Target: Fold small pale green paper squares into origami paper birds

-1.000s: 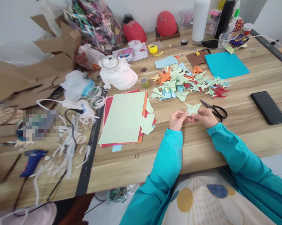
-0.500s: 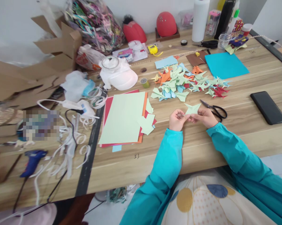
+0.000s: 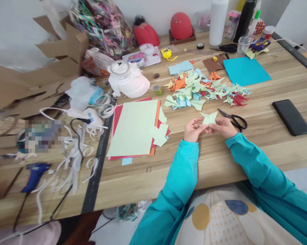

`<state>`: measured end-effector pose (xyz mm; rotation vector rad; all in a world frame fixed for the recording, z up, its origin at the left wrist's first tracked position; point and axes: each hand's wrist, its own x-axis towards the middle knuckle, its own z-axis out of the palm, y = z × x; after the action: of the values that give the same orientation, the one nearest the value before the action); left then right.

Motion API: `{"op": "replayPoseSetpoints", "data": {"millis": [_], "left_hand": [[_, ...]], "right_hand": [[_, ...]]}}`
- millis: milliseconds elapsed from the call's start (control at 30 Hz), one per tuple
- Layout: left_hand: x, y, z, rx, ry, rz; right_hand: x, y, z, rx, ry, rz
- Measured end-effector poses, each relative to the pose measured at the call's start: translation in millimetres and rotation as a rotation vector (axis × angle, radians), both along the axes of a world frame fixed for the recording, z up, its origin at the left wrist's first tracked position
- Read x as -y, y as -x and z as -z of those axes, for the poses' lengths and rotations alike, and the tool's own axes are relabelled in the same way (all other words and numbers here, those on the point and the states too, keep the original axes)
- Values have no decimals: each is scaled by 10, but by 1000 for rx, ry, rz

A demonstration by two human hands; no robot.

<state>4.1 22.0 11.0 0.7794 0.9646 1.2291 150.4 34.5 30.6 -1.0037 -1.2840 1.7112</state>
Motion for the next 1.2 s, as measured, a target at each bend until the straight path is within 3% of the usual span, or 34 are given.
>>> {"op": "replayPoseSetpoints", "data": {"millis": [233,467,633,800,1000,1200], "left_hand": [[38,6,-84,114,54,49],[21,-4,-37,138,60,38],[20,-37,-62,117,60,-45],[28,-32,-51,-65,-50,-99],[2,11,-5,-74,-19,-162],[25,-9,-76,-145,-51,-130]], "right_hand": [[-10,-24,69,-132,93,28],[-15,-27,99,-184,96,60],[-26,-25,78,-124,87,95],[0,3,29,-12,-11,67],[6,-19,-18,-13,-33,90],[10,12,-16,102,-74,61]]}}
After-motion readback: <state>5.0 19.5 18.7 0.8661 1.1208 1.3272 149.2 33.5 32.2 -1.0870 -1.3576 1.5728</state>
